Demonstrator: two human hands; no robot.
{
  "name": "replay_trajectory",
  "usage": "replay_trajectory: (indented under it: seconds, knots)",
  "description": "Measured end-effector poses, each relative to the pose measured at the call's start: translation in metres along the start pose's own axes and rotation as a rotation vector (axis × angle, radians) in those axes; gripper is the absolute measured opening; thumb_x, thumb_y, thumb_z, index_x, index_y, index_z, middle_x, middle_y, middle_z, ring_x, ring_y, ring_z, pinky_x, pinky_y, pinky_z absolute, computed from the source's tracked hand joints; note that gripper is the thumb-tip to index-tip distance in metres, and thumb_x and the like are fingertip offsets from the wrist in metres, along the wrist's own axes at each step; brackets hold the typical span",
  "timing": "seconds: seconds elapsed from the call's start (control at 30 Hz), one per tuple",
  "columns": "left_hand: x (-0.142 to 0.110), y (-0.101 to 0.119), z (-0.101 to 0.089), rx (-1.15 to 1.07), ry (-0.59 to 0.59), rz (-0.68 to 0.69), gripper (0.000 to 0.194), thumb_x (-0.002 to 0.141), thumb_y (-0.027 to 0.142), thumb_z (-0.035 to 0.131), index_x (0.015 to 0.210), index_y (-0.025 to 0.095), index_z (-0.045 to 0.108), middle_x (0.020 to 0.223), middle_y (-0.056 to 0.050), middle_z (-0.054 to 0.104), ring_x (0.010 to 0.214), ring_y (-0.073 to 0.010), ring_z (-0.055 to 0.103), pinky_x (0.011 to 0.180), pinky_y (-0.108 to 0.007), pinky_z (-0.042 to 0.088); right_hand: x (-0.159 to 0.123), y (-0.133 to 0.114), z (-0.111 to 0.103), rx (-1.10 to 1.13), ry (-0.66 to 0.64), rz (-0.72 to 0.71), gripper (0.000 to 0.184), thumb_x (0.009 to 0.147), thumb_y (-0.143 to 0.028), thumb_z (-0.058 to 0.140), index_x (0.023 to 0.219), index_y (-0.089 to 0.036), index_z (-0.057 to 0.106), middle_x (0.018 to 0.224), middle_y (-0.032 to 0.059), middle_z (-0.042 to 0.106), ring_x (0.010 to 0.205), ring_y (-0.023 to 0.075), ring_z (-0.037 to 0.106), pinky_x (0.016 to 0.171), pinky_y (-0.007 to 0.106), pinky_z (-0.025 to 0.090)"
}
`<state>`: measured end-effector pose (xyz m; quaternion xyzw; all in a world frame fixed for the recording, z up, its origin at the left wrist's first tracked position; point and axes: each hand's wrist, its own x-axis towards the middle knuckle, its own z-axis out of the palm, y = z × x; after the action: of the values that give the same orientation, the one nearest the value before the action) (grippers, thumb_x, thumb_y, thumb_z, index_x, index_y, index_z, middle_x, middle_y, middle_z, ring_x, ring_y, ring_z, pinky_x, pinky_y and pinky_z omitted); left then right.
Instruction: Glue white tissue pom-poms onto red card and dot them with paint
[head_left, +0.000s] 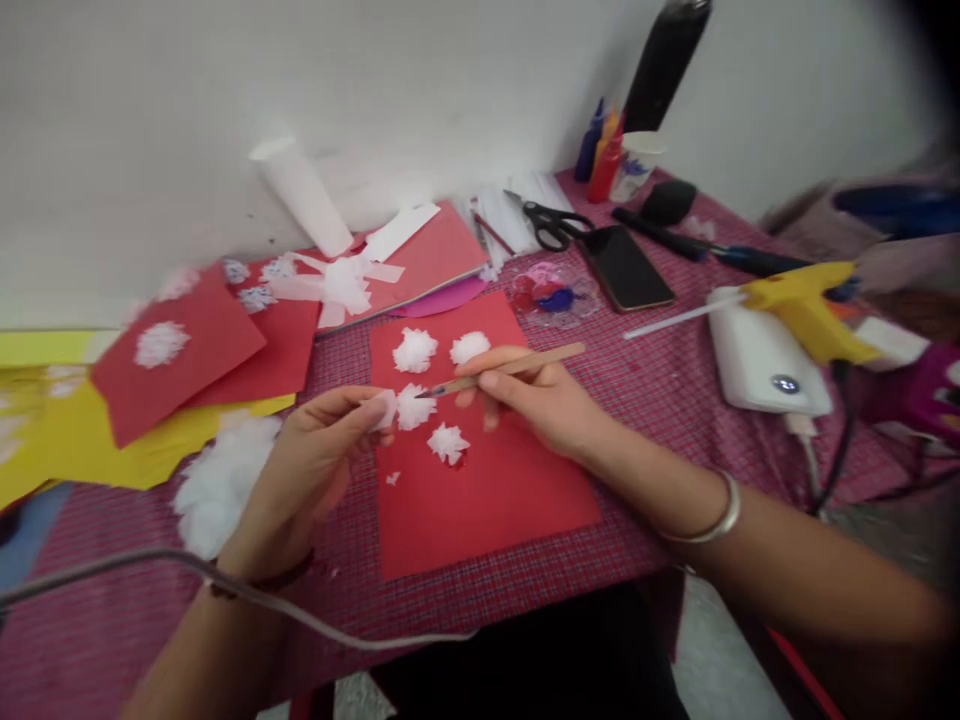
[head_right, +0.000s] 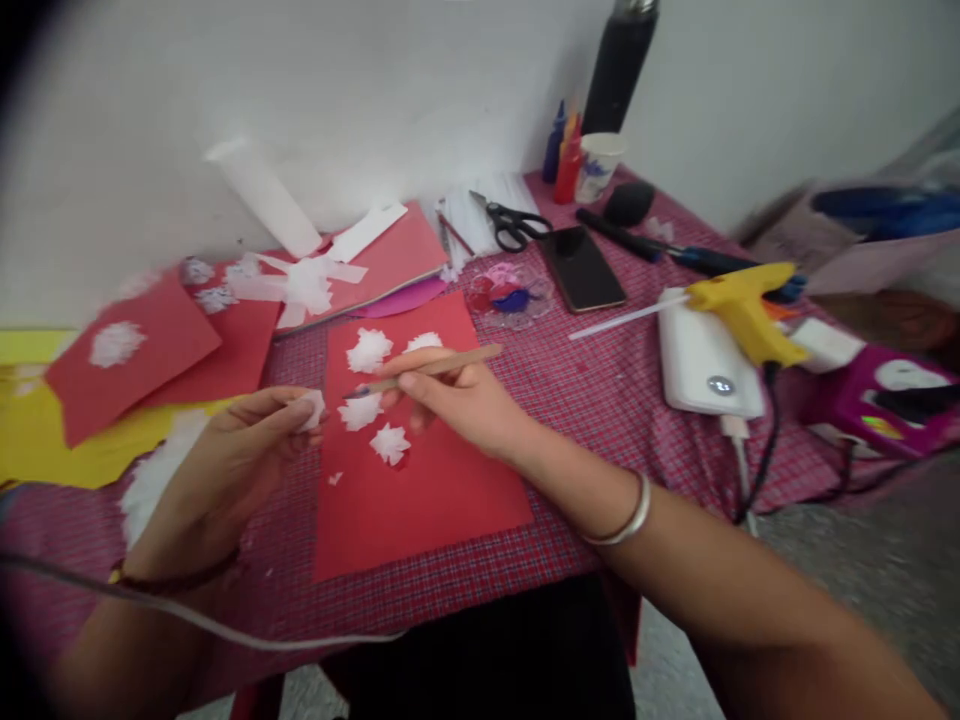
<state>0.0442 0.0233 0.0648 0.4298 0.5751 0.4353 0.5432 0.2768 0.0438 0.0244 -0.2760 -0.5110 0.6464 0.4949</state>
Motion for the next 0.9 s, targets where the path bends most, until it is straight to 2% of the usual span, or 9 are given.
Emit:
replay_trajectory:
  seconds: [0.1, 0.23, 0.3, 0.47, 0.6, 0.67, 0.8, 0.9]
  knots:
    - [0.003, -0.011, 0.015, -0.071, -0.056, -0.049, 0.012, 0.067, 0.019, 0.081, 0.078, 0.023, 0.076, 0.069, 0.0, 0.071, 0.059, -0.0105, 0.063, 0.056, -0.022, 0.054, -0.002, -0.003, 0.003, -0.057, -0.05, -0.029, 0.016, 0.09, -0.029, 0.063, 0.1, -0.02, 0.072, 0.082, 0.0, 0.074, 0.056, 0.0074, 0.06, 0.056, 0.022, 0.051]
    - [0.004, -0.019, 0.017, -0.064, -0.076, 0.012, 0.017, 0.07, 0.018, 0.079, 0.085, 0.025, 0.074, 0.078, 0.0, 0.075, 0.063, -0.0127, 0.068, 0.063, -0.027, 0.059, -0.004, -0.003, 0.007, -0.098, -0.086, -0.018, 0.015, 0.091, -0.025, 0.06, 0.099, -0.018, 0.07, 0.08, 0.0006, 0.071, 0.061, 0.008, 0.06, 0.058, 0.021, 0.051]
    - [0.003, -0.02, 0.017, -0.049, -0.065, 0.045, 0.019, 0.071, 0.017, 0.078, 0.087, 0.024, 0.073, 0.078, 0.0, 0.075, 0.064, -0.0128, 0.069, 0.063, -0.026, 0.06, -0.004, -0.001, 0.009, -0.116, -0.1, -0.015, 0.015, 0.092, -0.025, 0.059, 0.1, -0.018, 0.069, 0.08, 0.0006, 0.07, 0.062, 0.008, 0.06, 0.058, 0.021, 0.05]
    - [-0.002, -0.02, 0.02, -0.062, -0.001, 0.079, 0.019, 0.07, 0.016, 0.079, 0.087, 0.019, 0.073, 0.075, 0.001, 0.073, 0.063, -0.0086, 0.068, 0.063, -0.017, 0.057, -0.002, 0.005, 0.009, -0.149, -0.098, -0.048, 0.015, 0.093, -0.023, 0.057, 0.101, -0.017, 0.068, 0.082, 0.0005, 0.07, 0.064, 0.0073, 0.059, 0.06, 0.021, 0.049]
    - [-0.005, -0.017, 0.023, -0.171, 0.032, 0.112, 0.027, 0.074, 0.017, 0.074, 0.101, 0.019, 0.071, 0.078, 0.0, 0.072, 0.067, -0.0109, 0.068, 0.065, -0.019, 0.06, -0.002, 0.004, 0.008, -0.155, -0.083, -0.067, 0.014, 0.093, -0.021, 0.056, 0.099, -0.017, 0.069, 0.081, 0.0002, 0.07, 0.061, 0.0067, 0.059, 0.058, 0.021, 0.049]
    - [-0.006, -0.016, 0.023, -0.258, 0.041, 0.078, 0.032, 0.074, 0.015, 0.074, 0.105, 0.021, 0.07, 0.077, 0.001, 0.071, 0.066, -0.0116, 0.069, 0.063, -0.02, 0.06, -0.002, 0.003, 0.008, -0.138, -0.07, -0.065, 0.014, 0.094, -0.022, 0.056, 0.098, -0.017, 0.069, 0.081, -0.0001, 0.071, 0.059, 0.0064, 0.059, 0.058, 0.021, 0.049]
    - [-0.004, -0.017, 0.024, -0.4, 0.028, -0.04, 0.025, 0.066, 0.013, 0.083, 0.088, 0.021, 0.073, 0.08, 0.002, 0.073, 0.065, -0.0093, 0.068, 0.06, -0.015, 0.059, -0.003, 0.002, 0.009, -0.085, -0.04, -0.033, 0.014, 0.094, -0.024, 0.057, 0.099, -0.018, 0.068, 0.081, -0.0008, 0.072, 0.055, 0.0058, 0.06, 0.056, 0.021, 0.05]
    - [-0.002, -0.02, 0.026, -0.436, 0.005, -0.073, 0.022, 0.058, 0.014, 0.088, 0.073, 0.02, 0.074, 0.076, 0.001, 0.074, 0.063, -0.0084, 0.067, 0.06, -0.014, 0.058, -0.003, 0.003, 0.011, -0.067, -0.031, -0.007, 0.014, 0.093, -0.025, 0.058, 0.1, -0.018, 0.068, 0.081, -0.0007, 0.073, 0.054, 0.0056, 0.06, 0.055, 0.021, 0.05]
